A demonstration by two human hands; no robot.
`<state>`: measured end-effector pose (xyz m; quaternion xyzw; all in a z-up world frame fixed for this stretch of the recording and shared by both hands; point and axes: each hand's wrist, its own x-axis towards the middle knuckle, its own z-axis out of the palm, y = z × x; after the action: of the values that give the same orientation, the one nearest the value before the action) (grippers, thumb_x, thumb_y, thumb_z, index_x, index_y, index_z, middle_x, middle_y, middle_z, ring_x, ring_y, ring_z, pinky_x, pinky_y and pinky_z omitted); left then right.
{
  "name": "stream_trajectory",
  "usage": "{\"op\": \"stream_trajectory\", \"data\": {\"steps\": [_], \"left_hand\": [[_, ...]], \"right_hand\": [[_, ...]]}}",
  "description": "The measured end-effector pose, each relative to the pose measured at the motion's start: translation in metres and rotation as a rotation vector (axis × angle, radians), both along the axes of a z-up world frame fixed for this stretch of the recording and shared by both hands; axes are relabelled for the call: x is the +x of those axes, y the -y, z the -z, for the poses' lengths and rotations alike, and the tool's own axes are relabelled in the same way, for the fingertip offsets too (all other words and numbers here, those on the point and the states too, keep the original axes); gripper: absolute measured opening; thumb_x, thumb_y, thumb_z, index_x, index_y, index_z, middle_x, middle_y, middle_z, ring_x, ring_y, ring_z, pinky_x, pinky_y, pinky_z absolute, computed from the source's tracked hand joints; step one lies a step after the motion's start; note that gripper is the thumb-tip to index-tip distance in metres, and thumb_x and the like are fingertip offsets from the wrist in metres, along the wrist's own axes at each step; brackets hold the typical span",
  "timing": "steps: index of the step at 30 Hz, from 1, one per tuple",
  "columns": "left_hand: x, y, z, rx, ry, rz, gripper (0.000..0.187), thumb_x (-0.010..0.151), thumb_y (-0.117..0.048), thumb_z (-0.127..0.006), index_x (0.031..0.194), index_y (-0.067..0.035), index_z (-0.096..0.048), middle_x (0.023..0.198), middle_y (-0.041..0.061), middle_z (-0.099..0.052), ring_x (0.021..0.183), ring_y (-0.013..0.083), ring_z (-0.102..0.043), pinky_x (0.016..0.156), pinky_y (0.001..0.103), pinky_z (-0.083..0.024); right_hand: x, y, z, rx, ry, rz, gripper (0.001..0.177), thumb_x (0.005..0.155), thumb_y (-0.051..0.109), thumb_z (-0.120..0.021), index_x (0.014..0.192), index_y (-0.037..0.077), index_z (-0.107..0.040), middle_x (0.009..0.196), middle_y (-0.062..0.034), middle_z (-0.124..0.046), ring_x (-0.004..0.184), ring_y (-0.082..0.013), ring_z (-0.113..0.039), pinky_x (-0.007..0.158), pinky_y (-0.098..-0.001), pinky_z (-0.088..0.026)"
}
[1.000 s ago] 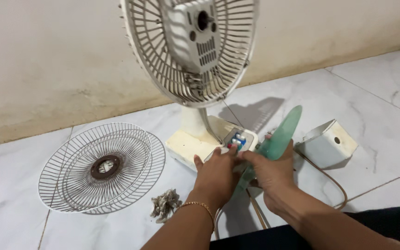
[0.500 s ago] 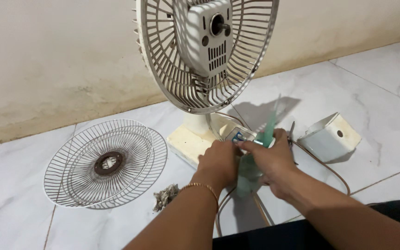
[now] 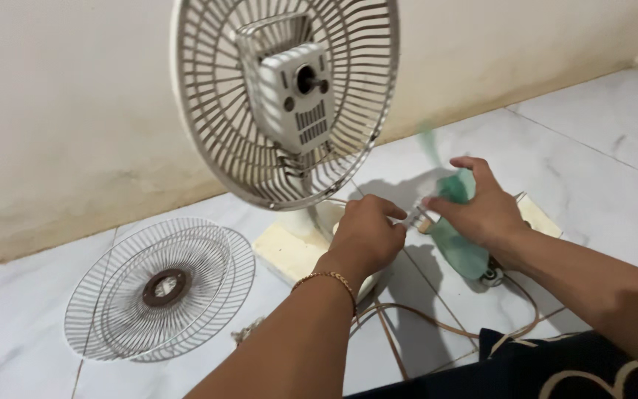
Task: The person removes the front grill and fan blades from a small electric fan, then uses a screwdriver to remove screws from the back cover of the base. After opening the base, they wipe the internal wiring and components with a cloth.
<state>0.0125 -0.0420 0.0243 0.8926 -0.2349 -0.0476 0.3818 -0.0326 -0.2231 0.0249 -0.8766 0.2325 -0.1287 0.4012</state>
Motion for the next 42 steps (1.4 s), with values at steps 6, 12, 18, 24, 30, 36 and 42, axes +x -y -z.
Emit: {"op": "stream_trajectory", "data": {"steps": [6,12,18,24,30,36,42], "left_hand": [[-0.003,0.011,-0.002,0.025,0.012,0.015,0.023,0.081,-0.021,-0.072,0.101,-0.013,-0.081,0.104,0.02,-0.077,0.104,0.0324,-0.071,0.097,0.039,-0.054],[-0.001,0.001,0.003,0.033,0.009,-0.009,0.02,0.079,-0.018,-0.071,0.095,-0.011,-0.082,0.102,0.021,-0.075,0.1,0.0342,-0.072,0.093,0.039,-0.056],[-0.001,-0.002,-0.02,-0.088,0.133,0.008,0.024,0.079,-0.018,-0.071,0.098,-0.008,-0.08,0.098,0.022,-0.076,0.099,0.0337,-0.074,0.094,0.038,-0.056],[-0.018,-0.011,-0.076,-0.33,0.411,-0.072,0.027,0.086,-0.019,-0.069,0.11,-0.008,-0.073,0.104,0.016,-0.074,0.097,0.033,-0.072,0.088,0.042,-0.056],[-0.044,-0.051,-0.135,-0.414,0.97,-0.138,0.035,0.087,-0.008,-0.067,0.121,-0.01,-0.062,0.115,0.013,-0.061,0.11,0.0338,-0.062,0.09,0.045,-0.053],[-0.052,-0.091,-0.158,-0.362,1.185,-0.405,0.061,0.075,0.0,-0.068,0.133,-0.012,-0.053,0.133,0.016,-0.049,0.126,0.0413,-0.05,0.102,0.052,-0.043],[-0.048,-0.107,-0.137,-0.4,1.04,-0.582,0.082,0.074,-0.002,-0.07,0.148,0.002,-0.032,0.146,0.029,-0.037,0.136,0.0489,-0.039,0.108,0.054,-0.037]], "right_hand": [[-0.002,0.016,0.035,-0.254,-0.232,-0.093,0.085,0.068,0.052,-0.086,0.131,0.016,-0.043,0.104,-0.0247,-0.073,0.1,-0.037,-0.072,0.088,-0.0443,-0.056],[0.001,0.031,0.071,-0.339,-0.259,-0.127,0.08,0.067,0.048,-0.086,0.128,0.013,-0.047,0.107,-0.0216,-0.074,0.103,-0.0368,-0.072,0.09,-0.044,-0.057],[0.007,0.025,0.061,-0.439,-0.313,-0.16,0.074,0.069,0.049,-0.087,0.126,0.009,-0.061,0.11,-0.0207,-0.074,0.106,-0.0331,-0.072,0.093,-0.0405,-0.057],[0.033,-0.013,-0.009,0.282,-0.011,-0.136,0.032,0.09,0.024,-0.059,0.112,0.003,-0.068,0.103,-0.0121,-0.076,0.092,-0.0246,-0.071,0.08,-0.042,-0.059],[0.051,-0.062,-0.059,0.88,0.001,-0.256,0.023,0.096,0.028,-0.059,0.111,0.01,-0.06,0.109,-0.0105,-0.06,0.094,-0.0269,-0.06,0.08,-0.0408,-0.055],[0.059,-0.088,-0.049,1.02,0.014,-0.162,0.019,0.099,0.011,-0.056,0.115,0.002,-0.054,0.113,-0.0139,-0.053,0.097,-0.032,-0.061,0.087,-0.0444,-0.059],[0.073,-0.102,-0.04,0.981,0.048,-0.236,0.014,0.101,0.004,-0.049,0.115,0.004,-0.05,0.112,-0.0155,-0.059,0.097,-0.0301,-0.063,0.086,-0.0457,-0.06]]}}
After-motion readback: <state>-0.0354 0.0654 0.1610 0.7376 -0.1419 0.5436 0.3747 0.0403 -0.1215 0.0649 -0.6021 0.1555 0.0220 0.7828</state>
